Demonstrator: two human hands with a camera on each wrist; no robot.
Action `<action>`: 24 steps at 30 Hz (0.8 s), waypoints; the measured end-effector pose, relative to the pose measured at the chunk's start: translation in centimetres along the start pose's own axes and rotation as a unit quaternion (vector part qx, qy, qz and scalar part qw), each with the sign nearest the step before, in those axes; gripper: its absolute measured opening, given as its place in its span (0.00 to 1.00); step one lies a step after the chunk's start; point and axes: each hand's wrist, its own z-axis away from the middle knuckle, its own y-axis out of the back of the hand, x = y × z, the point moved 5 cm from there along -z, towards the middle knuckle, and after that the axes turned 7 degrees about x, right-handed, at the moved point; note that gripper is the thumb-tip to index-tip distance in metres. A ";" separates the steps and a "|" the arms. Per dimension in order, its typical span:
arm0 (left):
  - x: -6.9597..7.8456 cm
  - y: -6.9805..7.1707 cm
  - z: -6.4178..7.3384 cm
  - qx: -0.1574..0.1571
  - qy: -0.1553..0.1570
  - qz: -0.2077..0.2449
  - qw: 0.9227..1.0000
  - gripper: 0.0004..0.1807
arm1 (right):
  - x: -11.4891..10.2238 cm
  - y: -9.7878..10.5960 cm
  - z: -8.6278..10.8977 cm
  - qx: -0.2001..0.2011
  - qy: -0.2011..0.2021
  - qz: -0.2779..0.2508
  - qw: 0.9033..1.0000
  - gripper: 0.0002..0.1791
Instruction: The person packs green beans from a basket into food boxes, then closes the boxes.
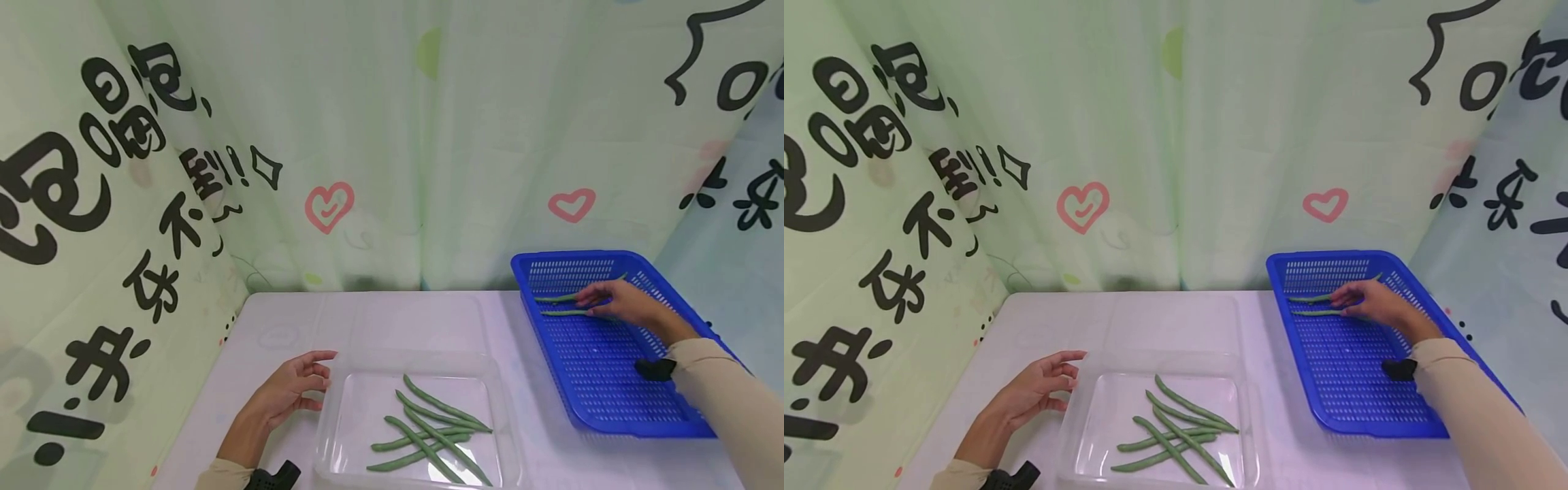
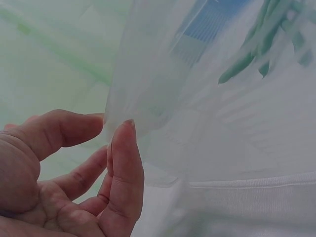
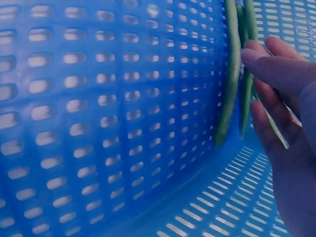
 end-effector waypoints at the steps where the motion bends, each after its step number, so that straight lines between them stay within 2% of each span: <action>1: 0.0 0.0 0.0 0.000 0.000 0.000 1.000 0.35 | 0.1 0.0 0.0 0.000 -0.004 0.011 1.000 0.18; 6: -0.1 0.0 0.0 -0.002 0.000 0.000 1.000 0.35 | 0.3 -0.5 -0.2 -0.014 -0.011 0.033 0.999 0.19; 15: 0.0 0.1 0.0 -0.004 -0.003 0.004 1.000 0.35 | -0.5 -0.4 -0.3 -0.014 0.023 0.089 0.996 0.13; 24: -0.2 0.1 -0.1 -0.004 -0.001 0.004 1.000 0.35 | -1.7 0.4 0.4 0.025 0.035 0.106 0.993 0.13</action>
